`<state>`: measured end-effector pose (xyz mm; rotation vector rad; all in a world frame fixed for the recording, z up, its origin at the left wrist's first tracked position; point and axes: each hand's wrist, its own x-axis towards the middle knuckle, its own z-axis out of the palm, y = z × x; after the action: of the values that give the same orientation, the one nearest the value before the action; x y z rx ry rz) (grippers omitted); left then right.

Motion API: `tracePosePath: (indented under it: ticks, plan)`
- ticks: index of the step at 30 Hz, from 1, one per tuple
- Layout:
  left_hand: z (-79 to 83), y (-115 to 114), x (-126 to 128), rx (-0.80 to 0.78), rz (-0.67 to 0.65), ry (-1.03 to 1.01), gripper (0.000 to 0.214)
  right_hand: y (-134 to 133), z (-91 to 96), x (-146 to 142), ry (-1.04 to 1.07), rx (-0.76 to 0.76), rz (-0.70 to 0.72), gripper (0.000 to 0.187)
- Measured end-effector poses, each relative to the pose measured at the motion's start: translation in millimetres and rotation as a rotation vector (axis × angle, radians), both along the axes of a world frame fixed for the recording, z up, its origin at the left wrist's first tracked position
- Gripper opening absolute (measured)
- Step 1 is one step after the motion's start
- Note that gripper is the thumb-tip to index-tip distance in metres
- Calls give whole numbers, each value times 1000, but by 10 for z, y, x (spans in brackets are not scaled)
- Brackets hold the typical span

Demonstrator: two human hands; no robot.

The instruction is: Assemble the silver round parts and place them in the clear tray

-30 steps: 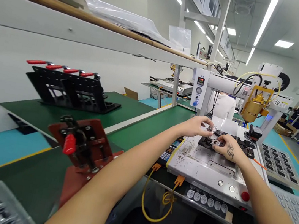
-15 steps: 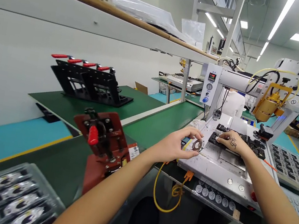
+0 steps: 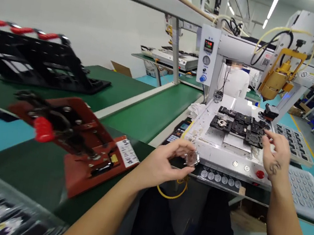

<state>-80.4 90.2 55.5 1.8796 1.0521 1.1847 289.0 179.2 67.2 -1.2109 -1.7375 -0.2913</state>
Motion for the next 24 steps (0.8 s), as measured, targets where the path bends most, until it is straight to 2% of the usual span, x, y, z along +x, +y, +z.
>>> tracePosePath:
  ticks: [3,5,8,11,13,14,16,18,20,24]
  plan:
    - [-318,-129,-67,-30,36,8,40,-614,-328,520,117,-29,-255,32]
    - [-516,-161,-60,-66,43,4,39,-852,-574,740,136,-74,-349,40]
    - [-751,-170,19,-153,13,-2,39,-957,-870,864,148,-118,-388,52]
    - [-912,-171,125,-230,-59,24,39,-962,-1029,719,141,-29,-416,47]
    - [-993,-157,217,-253,-126,45,38,-991,-1091,484,106,20,-313,34]
    - [-1030,-138,277,-250,-157,55,37,-1013,-1120,341,71,-13,-193,25]
    - [-1106,-77,428,-219,-220,78,38,-1053,-1189,56,-26,-169,87,10]
    - [-1188,10,614,-171,-290,107,39,-1070,-1277,-157,-119,-321,263,13]
    - [-1275,103,808,-127,-367,139,39,-1071,-1385,-246,-150,-373,265,17]
    - [-1423,271,1134,-55,-460,172,41,-1126,-1635,-147,-158,-348,103,26]
